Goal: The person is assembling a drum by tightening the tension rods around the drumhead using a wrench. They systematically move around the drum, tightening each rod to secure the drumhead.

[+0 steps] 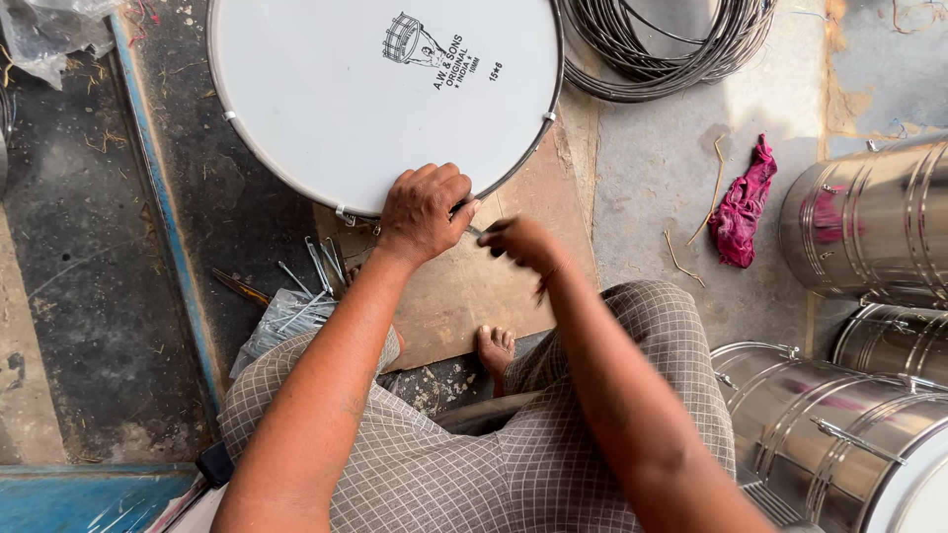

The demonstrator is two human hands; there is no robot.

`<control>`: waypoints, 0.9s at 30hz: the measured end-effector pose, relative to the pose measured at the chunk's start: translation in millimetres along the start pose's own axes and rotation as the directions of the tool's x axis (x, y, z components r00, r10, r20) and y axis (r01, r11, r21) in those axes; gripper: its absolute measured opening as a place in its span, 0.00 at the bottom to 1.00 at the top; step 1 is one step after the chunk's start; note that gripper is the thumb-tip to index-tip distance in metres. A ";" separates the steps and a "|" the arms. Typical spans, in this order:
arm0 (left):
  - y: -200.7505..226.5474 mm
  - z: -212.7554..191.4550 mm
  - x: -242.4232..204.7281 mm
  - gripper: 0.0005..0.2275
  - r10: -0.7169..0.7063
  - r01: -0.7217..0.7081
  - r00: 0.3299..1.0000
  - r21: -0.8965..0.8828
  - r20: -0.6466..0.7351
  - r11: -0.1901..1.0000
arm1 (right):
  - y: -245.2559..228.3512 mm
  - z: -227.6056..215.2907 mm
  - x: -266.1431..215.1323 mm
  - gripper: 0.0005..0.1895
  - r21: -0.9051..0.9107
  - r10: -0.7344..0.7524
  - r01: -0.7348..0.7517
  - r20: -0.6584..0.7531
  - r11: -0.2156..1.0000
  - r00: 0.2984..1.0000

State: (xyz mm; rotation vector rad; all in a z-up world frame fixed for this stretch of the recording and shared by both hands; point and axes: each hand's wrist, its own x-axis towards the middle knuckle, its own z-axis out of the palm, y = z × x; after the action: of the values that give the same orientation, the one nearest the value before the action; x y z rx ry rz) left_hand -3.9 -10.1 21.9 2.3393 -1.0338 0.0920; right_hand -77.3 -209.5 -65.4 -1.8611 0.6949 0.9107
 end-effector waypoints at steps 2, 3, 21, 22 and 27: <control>-2.8 -0.5 1.1 0.09 0.011 -0.011 1.000 -0.004 -0.007 1.000 | -5.3 -36.2 29.7 0.12 -0.219 -0.076 0.079 0.020 0.972 0.997; -2.7 0.8 0.5 0.09 0.014 -0.015 1.000 -0.006 -0.013 1.000 | -7.8 -49.3 46.9 0.10 -0.340 -0.115 0.123 0.044 0.932 0.992; 30.2 -38.0 -30.6 0.53 -0.366 0.279 0.914 0.379 0.177 0.882 | -26.6 -84.9 -106.3 0.07 0.776 -0.081 0.326 -0.338 0.539 0.938; 26.3 -31.5 -29.0 0.53 -0.431 0.380 0.893 0.291 0.133 0.878 | -29.0 -82.9 -100.3 0.06 0.836 -0.054 0.306 -0.317 0.455 0.947; -121.4 -19.0 -43.1 0.42 -0.717 0.763 0.461 -0.180 -0.523 0.621 | -23.6 -43.4 -40.9 0.10 0.841 -0.155 0.420 -0.390 0.342 0.907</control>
State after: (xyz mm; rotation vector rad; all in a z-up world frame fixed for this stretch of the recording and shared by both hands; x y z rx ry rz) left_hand 53.7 93.3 -32.2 2.3910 0.3454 0.4450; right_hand -69.4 -235.3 -7.3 -0.9735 0.7508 -0.0592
